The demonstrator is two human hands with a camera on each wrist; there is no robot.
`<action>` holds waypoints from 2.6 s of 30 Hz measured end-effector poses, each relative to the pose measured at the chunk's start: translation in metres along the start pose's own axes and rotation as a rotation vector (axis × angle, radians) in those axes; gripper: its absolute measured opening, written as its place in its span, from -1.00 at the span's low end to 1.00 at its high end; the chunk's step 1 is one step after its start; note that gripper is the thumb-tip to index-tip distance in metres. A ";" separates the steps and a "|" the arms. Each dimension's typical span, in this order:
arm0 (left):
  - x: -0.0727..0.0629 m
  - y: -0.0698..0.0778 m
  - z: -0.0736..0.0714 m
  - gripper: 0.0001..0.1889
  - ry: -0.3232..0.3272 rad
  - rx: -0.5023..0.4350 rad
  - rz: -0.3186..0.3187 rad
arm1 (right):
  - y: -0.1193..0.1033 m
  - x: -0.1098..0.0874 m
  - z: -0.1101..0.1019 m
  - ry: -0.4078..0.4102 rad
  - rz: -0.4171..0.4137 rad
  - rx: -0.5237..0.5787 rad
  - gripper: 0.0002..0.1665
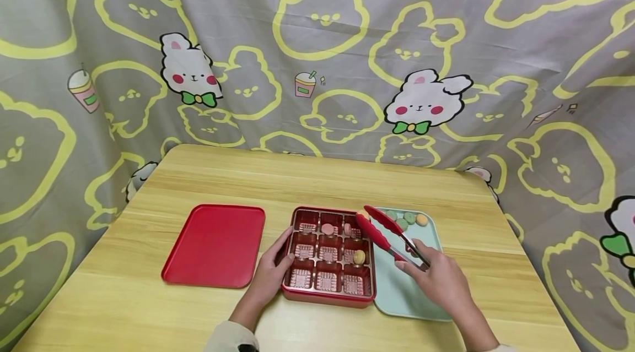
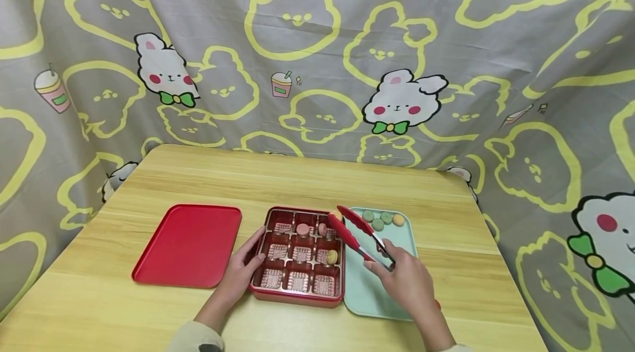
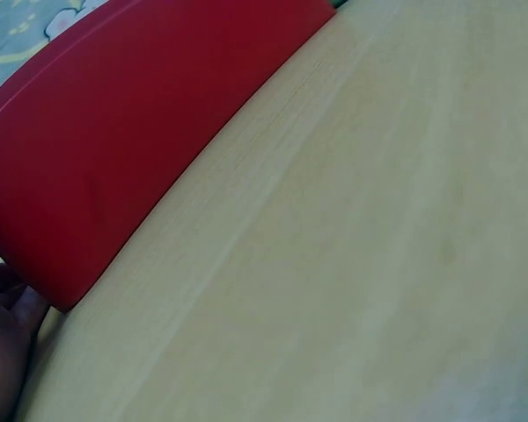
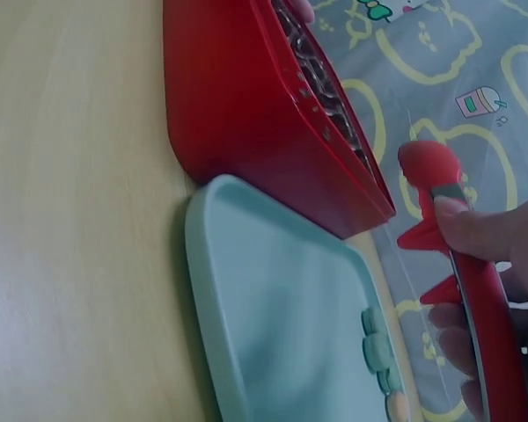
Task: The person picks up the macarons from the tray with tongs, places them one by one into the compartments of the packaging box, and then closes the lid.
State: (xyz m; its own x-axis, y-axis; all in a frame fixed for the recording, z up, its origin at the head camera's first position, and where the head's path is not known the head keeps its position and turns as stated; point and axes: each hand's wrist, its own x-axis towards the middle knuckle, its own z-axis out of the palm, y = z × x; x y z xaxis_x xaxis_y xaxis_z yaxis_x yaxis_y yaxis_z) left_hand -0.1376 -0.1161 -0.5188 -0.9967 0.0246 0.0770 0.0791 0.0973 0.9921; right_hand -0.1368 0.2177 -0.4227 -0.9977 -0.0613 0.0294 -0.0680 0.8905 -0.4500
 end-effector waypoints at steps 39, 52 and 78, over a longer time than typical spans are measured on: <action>0.000 0.000 -0.001 -0.40 -0.007 -0.006 -0.001 | -0.011 -0.009 0.018 -0.151 -0.153 0.067 -0.15; 0.000 0.001 -0.001 -0.40 -0.009 -0.014 -0.004 | -0.010 -0.010 0.015 -0.152 -0.119 0.081 -0.13; -0.001 0.000 -0.002 -0.39 -0.003 0.004 -0.009 | 0.012 -0.008 0.000 -0.071 0.054 0.005 0.00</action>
State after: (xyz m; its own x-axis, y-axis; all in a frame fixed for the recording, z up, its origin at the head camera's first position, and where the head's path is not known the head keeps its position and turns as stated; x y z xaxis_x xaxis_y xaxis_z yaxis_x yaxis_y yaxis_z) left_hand -0.1363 -0.1183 -0.5187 -0.9973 0.0272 0.0678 0.0703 0.1011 0.9924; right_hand -0.1300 0.2289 -0.4285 -0.9973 -0.0454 -0.0581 -0.0141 0.8911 -0.4536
